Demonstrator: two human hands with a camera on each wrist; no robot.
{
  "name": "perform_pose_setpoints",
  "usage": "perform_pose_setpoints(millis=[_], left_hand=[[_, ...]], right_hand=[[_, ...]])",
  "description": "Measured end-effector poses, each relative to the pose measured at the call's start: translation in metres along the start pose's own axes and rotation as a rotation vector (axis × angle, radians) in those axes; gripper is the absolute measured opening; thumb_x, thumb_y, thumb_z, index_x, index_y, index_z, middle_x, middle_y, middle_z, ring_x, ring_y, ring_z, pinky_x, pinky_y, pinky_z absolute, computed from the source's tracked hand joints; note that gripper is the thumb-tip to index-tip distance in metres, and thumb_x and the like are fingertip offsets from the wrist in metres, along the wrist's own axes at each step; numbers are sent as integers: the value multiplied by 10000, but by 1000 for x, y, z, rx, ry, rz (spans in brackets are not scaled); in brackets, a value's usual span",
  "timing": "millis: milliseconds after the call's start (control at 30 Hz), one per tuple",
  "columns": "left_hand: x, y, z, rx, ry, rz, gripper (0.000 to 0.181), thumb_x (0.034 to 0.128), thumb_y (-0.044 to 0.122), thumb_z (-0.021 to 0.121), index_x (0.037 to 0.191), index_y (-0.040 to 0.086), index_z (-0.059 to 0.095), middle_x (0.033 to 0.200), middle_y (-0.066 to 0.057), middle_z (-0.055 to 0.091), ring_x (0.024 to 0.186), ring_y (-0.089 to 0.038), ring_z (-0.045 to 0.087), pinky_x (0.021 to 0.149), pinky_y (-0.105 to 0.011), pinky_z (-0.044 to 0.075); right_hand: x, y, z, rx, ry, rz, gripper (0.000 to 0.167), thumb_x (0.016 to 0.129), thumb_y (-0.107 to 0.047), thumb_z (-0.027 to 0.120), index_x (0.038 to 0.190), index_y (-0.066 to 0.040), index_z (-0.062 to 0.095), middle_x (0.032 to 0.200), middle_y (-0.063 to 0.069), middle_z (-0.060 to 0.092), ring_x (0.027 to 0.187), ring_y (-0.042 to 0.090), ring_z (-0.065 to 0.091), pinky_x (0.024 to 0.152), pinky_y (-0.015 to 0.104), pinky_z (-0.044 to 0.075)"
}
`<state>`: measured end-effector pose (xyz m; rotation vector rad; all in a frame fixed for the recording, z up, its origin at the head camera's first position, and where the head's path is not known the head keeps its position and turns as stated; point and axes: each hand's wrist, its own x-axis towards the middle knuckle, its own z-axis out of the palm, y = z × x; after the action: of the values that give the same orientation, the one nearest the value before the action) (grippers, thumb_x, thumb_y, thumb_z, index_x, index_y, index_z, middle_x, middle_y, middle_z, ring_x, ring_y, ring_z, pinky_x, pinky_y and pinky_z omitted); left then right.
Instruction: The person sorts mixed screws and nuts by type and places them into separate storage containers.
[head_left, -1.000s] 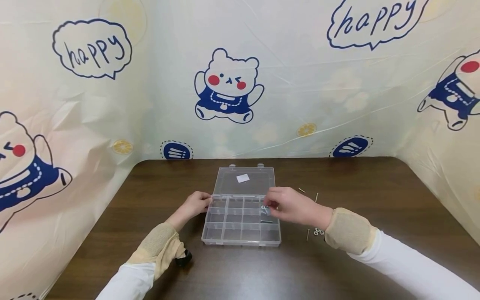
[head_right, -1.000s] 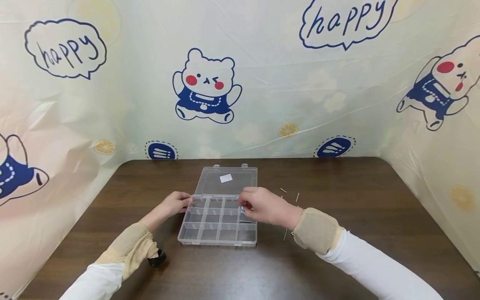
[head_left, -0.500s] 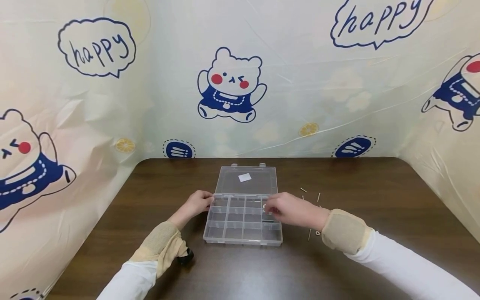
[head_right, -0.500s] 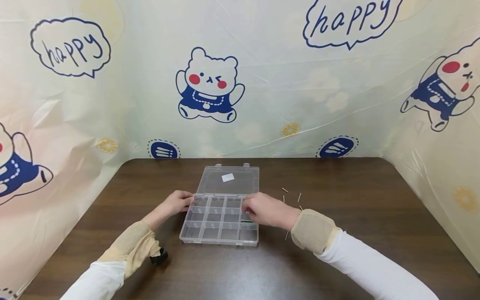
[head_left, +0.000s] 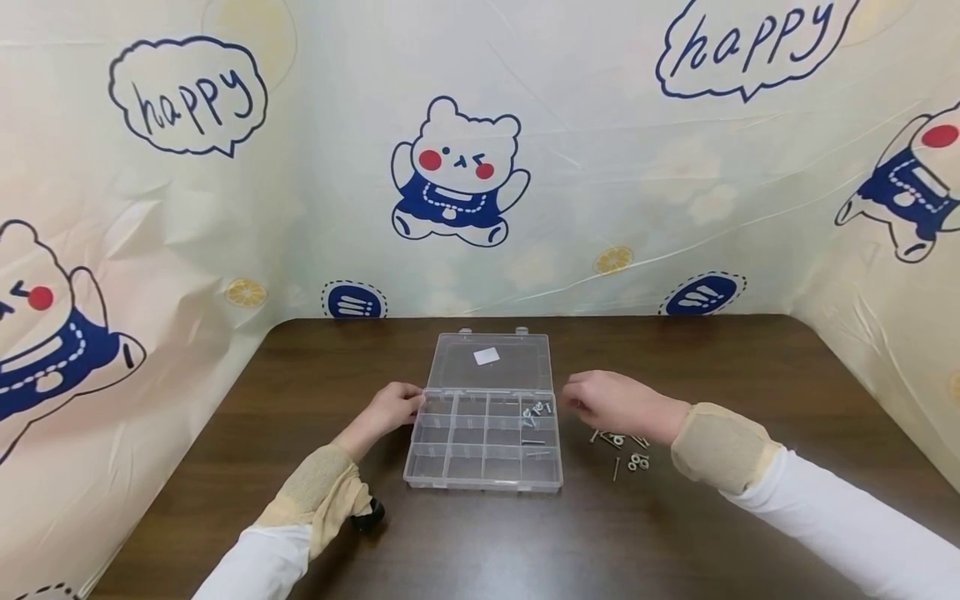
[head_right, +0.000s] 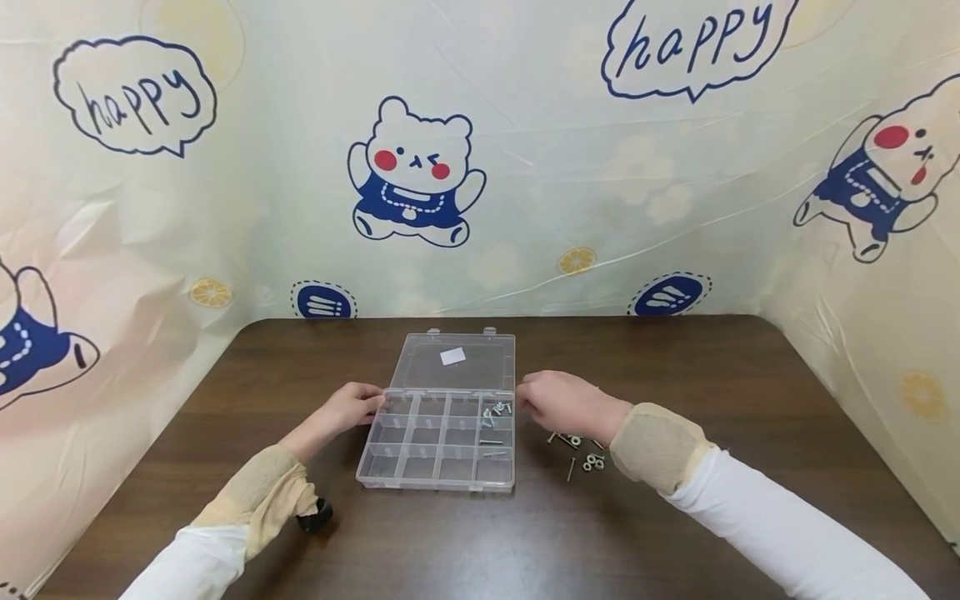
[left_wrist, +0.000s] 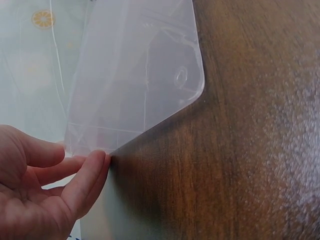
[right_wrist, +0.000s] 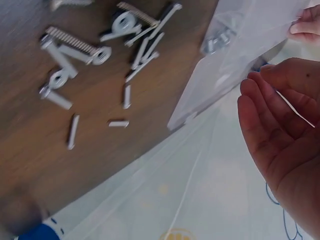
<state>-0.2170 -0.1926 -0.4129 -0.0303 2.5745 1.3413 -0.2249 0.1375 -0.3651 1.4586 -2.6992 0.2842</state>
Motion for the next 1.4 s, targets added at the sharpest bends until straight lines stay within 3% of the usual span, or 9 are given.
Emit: perform_pose_setpoints(millis=[300,500,667,800,1033,1233,1400], left_hand=[[-1,1,-1,0,2,-6,281,926,-6,431,1114,-200,507,1075,-312,548,957,-314,584,777,-352,546],[-1,0,-1,5,2,1,280,925,-1,435,1110,-196,514,1063,-305,556,938,-305,592,769,-351,549],[-1,0,-1,17,-2,-3,280,925,1,437,1108,-195,516,1069,-302,554,928,-292,594,770,-352,548],[-1,0,0,14,7,-9,277,922,2,442,1107,-188,523,1066,-293,560,927,-280,591,772,-350,548],[-1,-1,0,8,8,-7,281,924,-7,426,1113,-197,508,1086,-315,545,978,-325,575,783,-359,544],[0,-1,1,7,6,-5,285,925,-5,425,1118,-198,506,1095,-320,541,994,-341,571,785,-356,543],[0,-1,0,13,5,-7,285,927,-2,425,1120,-195,508,1099,-315,542,993,-334,573,783,-353,544]], right_hand=[[-13,24,-3,-50,-39,65,97,742,31,614,755,-64,625,674,-52,507,606,85,480,554,250,488],[-21,45,-5,-6,-67,179,68,773,15,609,808,-29,647,731,6,587,662,128,549,612,292,528],[-25,59,-6,51,-86,250,93,746,51,580,793,-10,632,716,36,590,651,142,529,587,293,504],[-28,69,-5,76,-99,352,72,733,28,578,785,-3,617,702,43,579,638,151,509,566,293,480],[-31,76,1,165,-143,616,123,792,-69,598,815,50,615,727,94,601,625,191,525,562,329,490],[-33,78,8,215,-135,731,174,814,-104,574,675,-1,584,589,35,524,517,152,477,478,263,414],[-33,77,11,298,-151,805,226,833,-126,554,635,-18,568,507,32,521,444,132,509,443,236,447]])
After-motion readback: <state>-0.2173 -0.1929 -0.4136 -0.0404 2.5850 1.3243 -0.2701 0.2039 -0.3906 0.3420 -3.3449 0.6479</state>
